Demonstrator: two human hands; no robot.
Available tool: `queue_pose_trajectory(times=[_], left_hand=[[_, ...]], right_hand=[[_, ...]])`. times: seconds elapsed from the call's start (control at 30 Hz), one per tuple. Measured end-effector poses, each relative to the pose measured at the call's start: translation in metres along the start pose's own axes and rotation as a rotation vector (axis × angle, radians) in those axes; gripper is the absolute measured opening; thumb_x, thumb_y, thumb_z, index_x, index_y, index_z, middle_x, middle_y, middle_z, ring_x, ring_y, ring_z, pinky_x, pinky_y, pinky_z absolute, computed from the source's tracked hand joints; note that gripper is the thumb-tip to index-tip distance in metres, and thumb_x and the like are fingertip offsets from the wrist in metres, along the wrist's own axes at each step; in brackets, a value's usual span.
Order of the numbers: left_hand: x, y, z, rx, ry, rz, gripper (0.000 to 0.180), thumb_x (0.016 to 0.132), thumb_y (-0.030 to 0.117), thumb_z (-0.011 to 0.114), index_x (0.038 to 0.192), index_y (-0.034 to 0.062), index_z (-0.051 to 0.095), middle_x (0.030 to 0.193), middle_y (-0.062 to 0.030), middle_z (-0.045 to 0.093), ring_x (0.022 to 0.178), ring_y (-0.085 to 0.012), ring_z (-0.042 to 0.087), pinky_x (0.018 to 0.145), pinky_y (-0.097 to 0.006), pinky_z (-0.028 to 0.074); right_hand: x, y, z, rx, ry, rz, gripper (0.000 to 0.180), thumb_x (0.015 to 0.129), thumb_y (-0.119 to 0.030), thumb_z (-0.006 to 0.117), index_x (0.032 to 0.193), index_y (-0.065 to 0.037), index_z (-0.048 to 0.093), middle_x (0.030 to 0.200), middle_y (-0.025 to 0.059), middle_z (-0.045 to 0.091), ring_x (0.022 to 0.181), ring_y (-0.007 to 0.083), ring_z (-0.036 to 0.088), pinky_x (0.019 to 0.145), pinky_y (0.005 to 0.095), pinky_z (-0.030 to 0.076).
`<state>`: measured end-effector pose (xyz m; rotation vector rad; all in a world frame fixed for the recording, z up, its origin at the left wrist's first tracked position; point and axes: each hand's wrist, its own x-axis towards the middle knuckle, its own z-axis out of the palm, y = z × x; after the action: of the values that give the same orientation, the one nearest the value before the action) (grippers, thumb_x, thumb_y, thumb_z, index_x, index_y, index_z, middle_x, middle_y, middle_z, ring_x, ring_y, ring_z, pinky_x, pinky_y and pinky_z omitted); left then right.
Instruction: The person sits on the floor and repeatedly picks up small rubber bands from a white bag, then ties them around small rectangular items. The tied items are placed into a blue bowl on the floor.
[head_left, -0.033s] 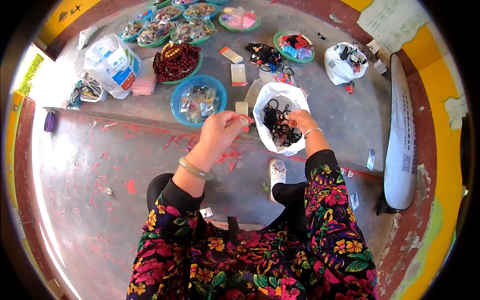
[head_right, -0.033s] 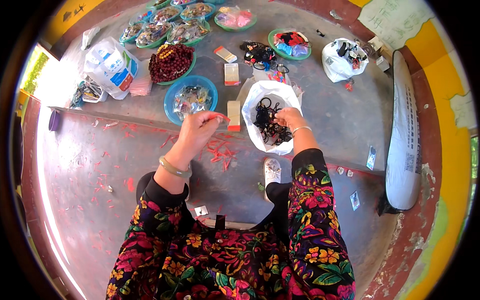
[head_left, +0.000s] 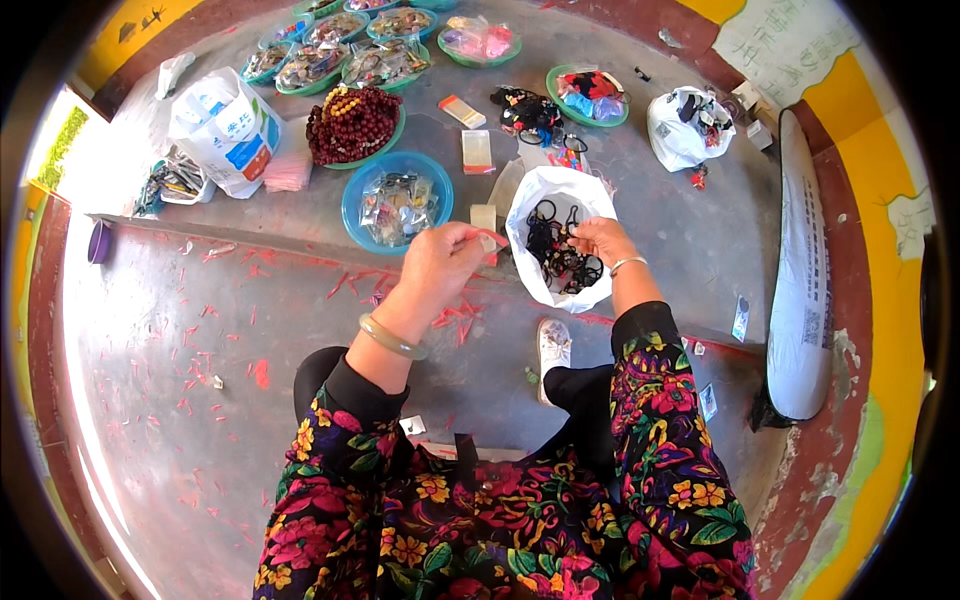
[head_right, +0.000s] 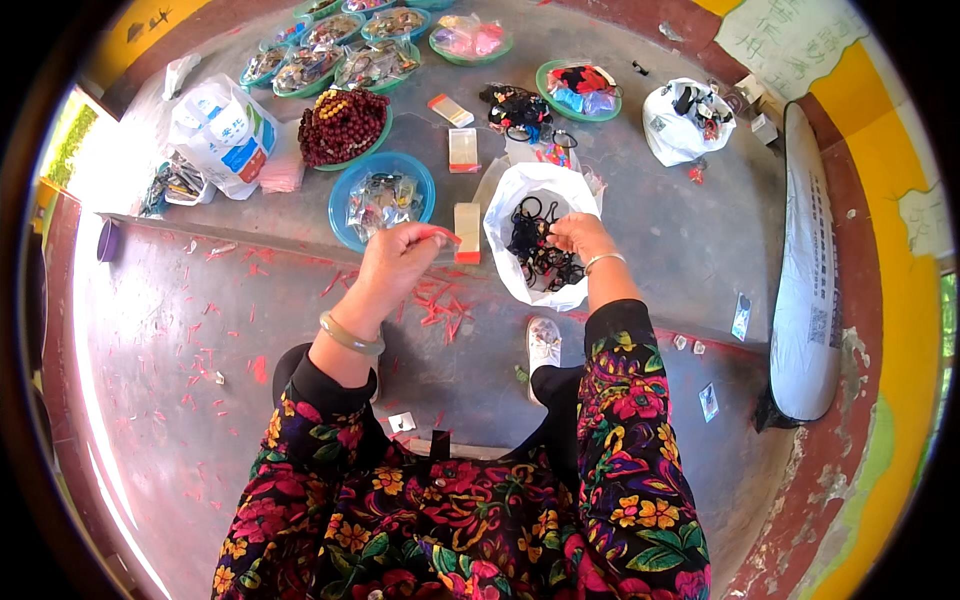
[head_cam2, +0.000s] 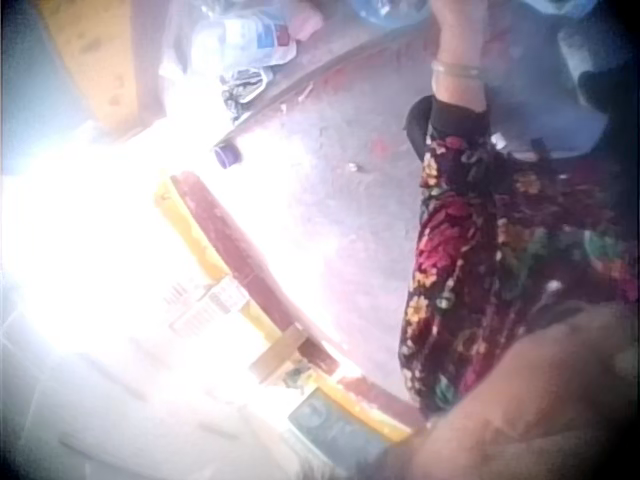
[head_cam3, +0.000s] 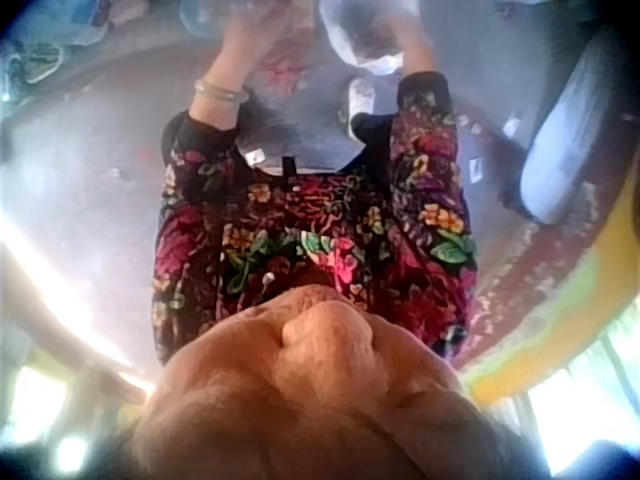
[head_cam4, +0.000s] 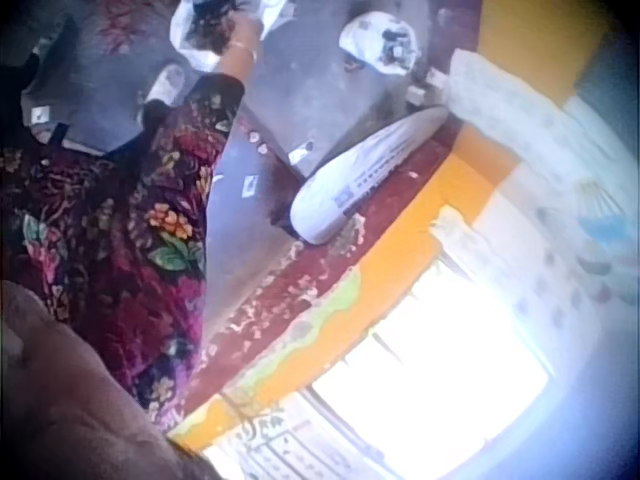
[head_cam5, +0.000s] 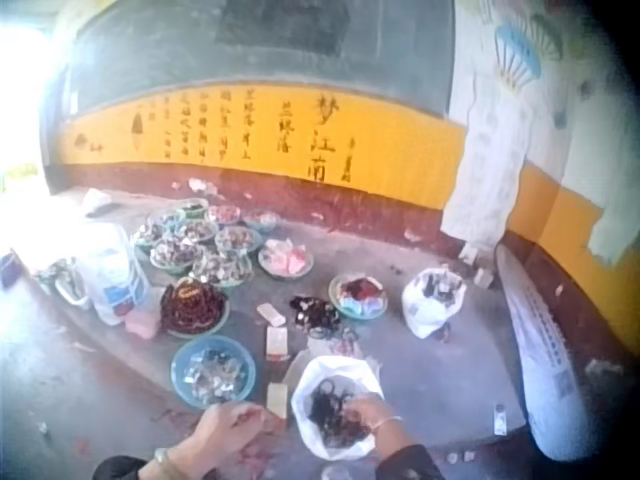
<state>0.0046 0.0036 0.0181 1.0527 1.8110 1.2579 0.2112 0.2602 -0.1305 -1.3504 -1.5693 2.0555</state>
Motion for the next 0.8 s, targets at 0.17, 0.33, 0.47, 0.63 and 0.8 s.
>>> queue_pose_trajectory(times=[0.17, 0.33, 0.47, 0.63, 0.8], left_hand=[[0.001, -0.004, 0.001, -0.016, -0.007, -0.052, 0.02, 0.084, 0.013, 0.054, 0.092, 0.0029, 0.069, 0.058, 0.0067, 0.046, 0.053, -0.0022, 0.037, 0.047, -0.021, 0.032], [0.002, -0.004, -0.006, -0.12, -0.088, -0.137, 0.02, 0.084, 0.012, 0.055, 0.095, 0.0012, 0.067, 0.071, 0.0026, 0.057, 0.064, -0.0025, 0.048, 0.055, -0.02, 0.039], [-0.001, -0.005, -0.009, -0.657, -0.196, -0.175, 0.019, 0.084, 0.011, 0.056, 0.096, 0.0004, 0.067, 0.095, -0.0081, 0.063, 0.085, -0.0115, 0.06, 0.071, -0.023, 0.046], [-0.001, -0.011, -0.011, -0.27, -0.187, 0.16, 0.018, 0.084, 0.009, 0.056, 0.095, 0.0004, 0.066, 0.1, -0.0115, 0.064, 0.105, -0.0231, 0.057, 0.083, -0.028, 0.046], [0.001, -0.013, -0.005, 0.013, -0.138, 0.403, 0.017, 0.08, 0.006, 0.056, 0.093, 0.0014, 0.066, 0.092, -0.0145, 0.066, 0.122, -0.0267, 0.043, 0.084, -0.034, 0.046]], right_hand=[[-0.04, -0.052, 0.026, 0.126, -0.077, -0.136, 0.009, 0.081, -0.007, 0.062, 0.087, -0.002, 0.058, 0.081, 0.0062, 0.064, 0.075, 0.0161, 0.065, 0.059, 0.0222, 0.049], [-0.09, -0.087, 0.068, 0.182, -0.142, -0.26, 0.005, 0.081, -0.005, 0.061, 0.086, -0.004, 0.06, 0.081, 0.0048, 0.064, 0.071, 0.015, 0.065, 0.054, 0.0206, 0.047], [-0.12, -0.094, 0.103, 0.194, -0.148, -0.315, 0.006, 0.081, -0.005, 0.062, 0.086, -0.003, 0.06, 0.078, 0.0061, 0.065, 0.068, 0.014, 0.065, 0.052, 0.0198, 0.047], [-0.133, -0.095, 0.137, 0.257, -0.142, -0.3, 0.007, 0.081, -0.008, 0.063, 0.084, -0.004, 0.058, 0.075, 0.0069, 0.065, 0.063, 0.0143, 0.064, 0.048, 0.0197, 0.043], [-0.129, -0.096, 0.143, 0.401, -0.186, -0.141, 0.01, 0.079, -0.013, 0.065, 0.081, -0.006, 0.058, 0.072, 0.0065, 0.065, 0.059, 0.0136, 0.062, 0.046, 0.0206, 0.041]])
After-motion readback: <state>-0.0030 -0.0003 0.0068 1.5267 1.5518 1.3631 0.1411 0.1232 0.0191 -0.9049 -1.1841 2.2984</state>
